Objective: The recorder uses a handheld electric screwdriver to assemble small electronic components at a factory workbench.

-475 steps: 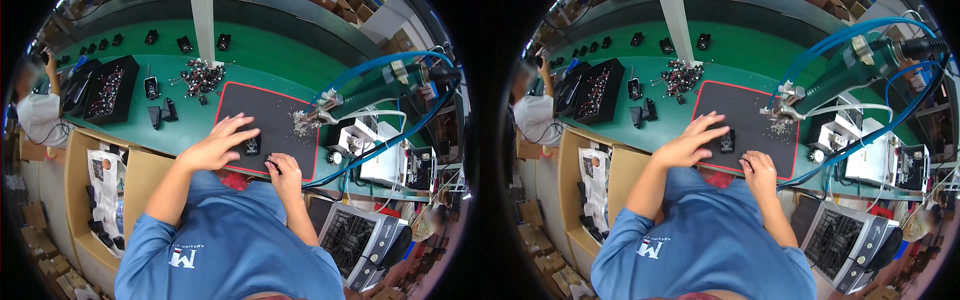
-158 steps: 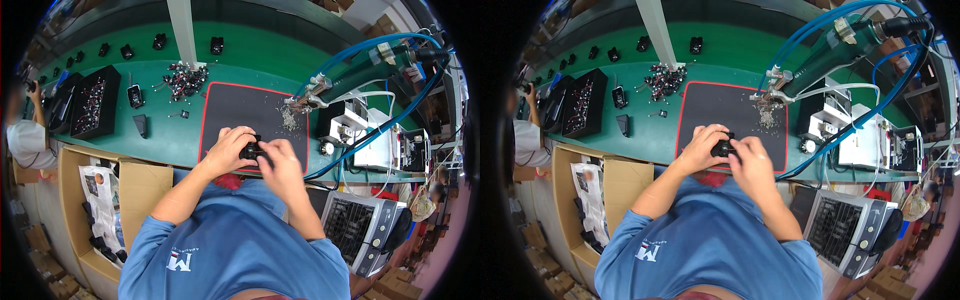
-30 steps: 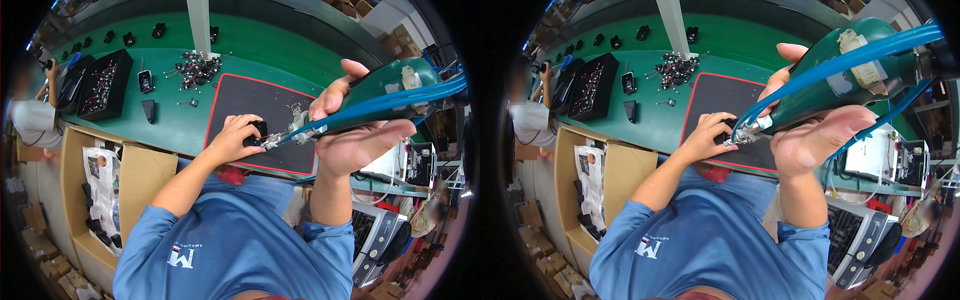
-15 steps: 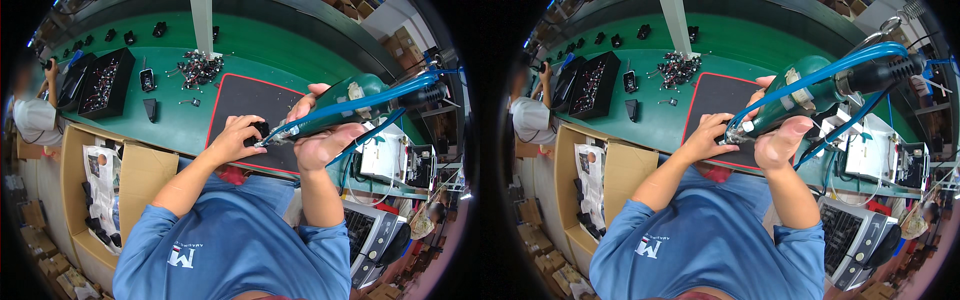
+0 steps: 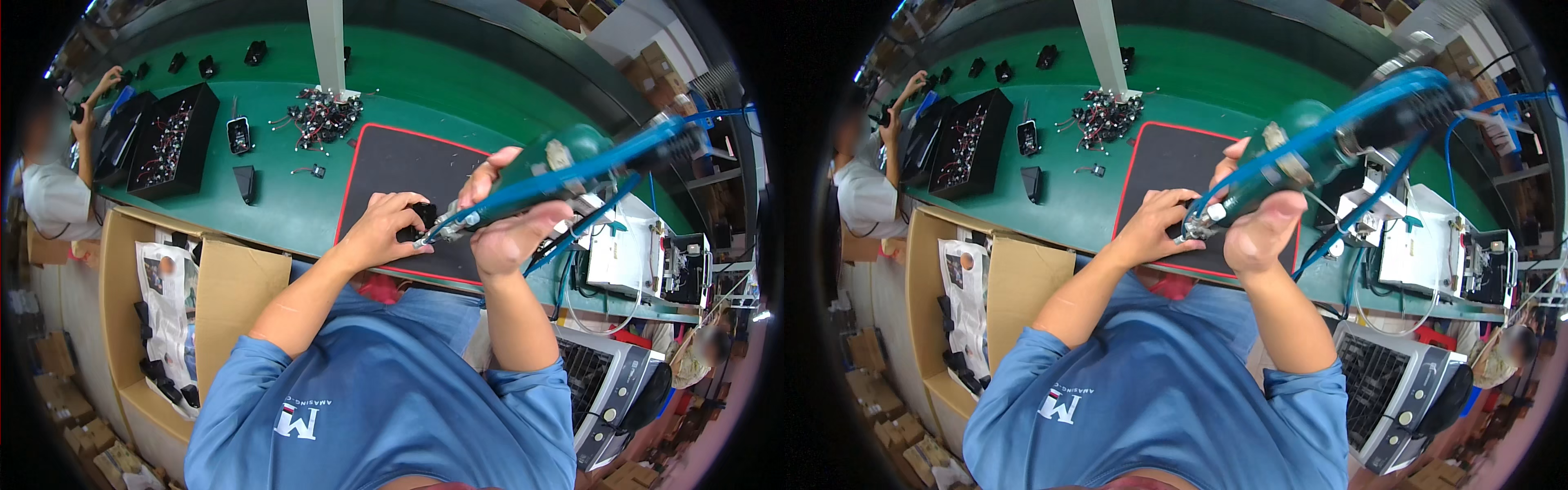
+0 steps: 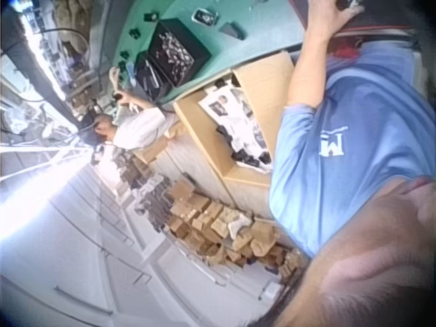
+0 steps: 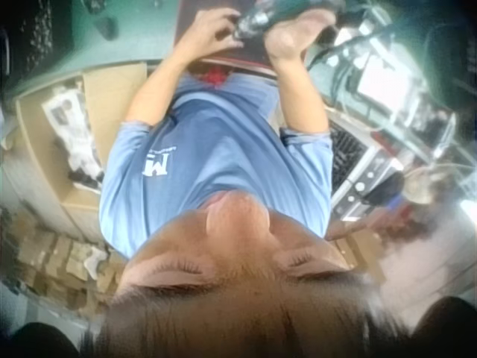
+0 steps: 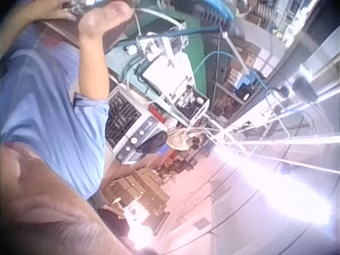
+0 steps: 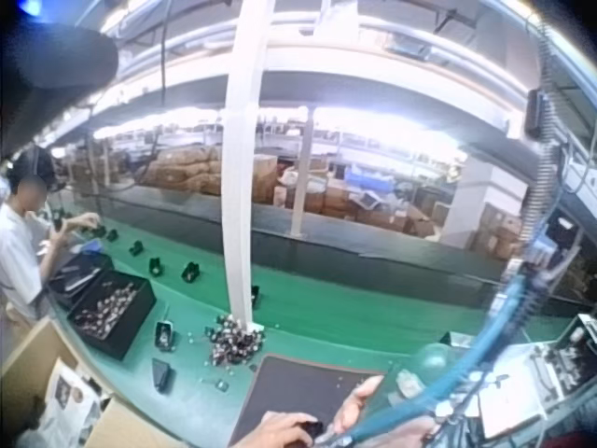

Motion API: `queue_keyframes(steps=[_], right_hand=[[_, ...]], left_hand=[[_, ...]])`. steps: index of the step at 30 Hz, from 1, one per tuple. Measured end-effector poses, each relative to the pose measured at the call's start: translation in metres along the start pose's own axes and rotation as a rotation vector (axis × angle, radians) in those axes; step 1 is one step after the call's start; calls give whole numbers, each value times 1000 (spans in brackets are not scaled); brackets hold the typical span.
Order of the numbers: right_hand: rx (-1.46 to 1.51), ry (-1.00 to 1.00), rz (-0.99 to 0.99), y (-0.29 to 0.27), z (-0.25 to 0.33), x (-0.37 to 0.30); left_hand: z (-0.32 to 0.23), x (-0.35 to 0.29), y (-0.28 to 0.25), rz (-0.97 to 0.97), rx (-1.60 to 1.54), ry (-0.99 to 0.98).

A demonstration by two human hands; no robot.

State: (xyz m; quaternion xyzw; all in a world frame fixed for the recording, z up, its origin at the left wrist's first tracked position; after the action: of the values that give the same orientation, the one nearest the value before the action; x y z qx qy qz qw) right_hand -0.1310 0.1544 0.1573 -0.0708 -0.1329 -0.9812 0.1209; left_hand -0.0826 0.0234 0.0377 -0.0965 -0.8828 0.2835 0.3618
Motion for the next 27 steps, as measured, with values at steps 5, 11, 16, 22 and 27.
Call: queue_keyframes(steps=[5,11,16,22,27], right_hand=[[127,-107,53,20,69,7],[21,-116,-3,22,64,12],[-40,-16,-11,22,15,7],[-71,-11,-25,22,5,5],[-58,-25,-22,23,8,5]], left_hand=[[7,-4,0,-31,-99,-62],[4,-2,-2,-7,-101,-95],[3,-2,-4,-27,-106,-88],[1,-1,-5,-37,-100,-65],[2,-3,-4,-29,-106,-76]])
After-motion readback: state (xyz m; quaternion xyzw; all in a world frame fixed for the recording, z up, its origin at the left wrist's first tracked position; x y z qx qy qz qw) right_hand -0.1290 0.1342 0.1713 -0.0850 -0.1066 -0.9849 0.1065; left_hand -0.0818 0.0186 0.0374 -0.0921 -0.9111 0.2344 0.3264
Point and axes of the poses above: each hand's wrist, its own x-axis towards the middle knuckle, its own y-axis out of the palm, z = x × y, the point moved 9 cm from there along x, towards the middle knuckle, and after that the axes turned 13 degrees about y, right-handed, at the moved point
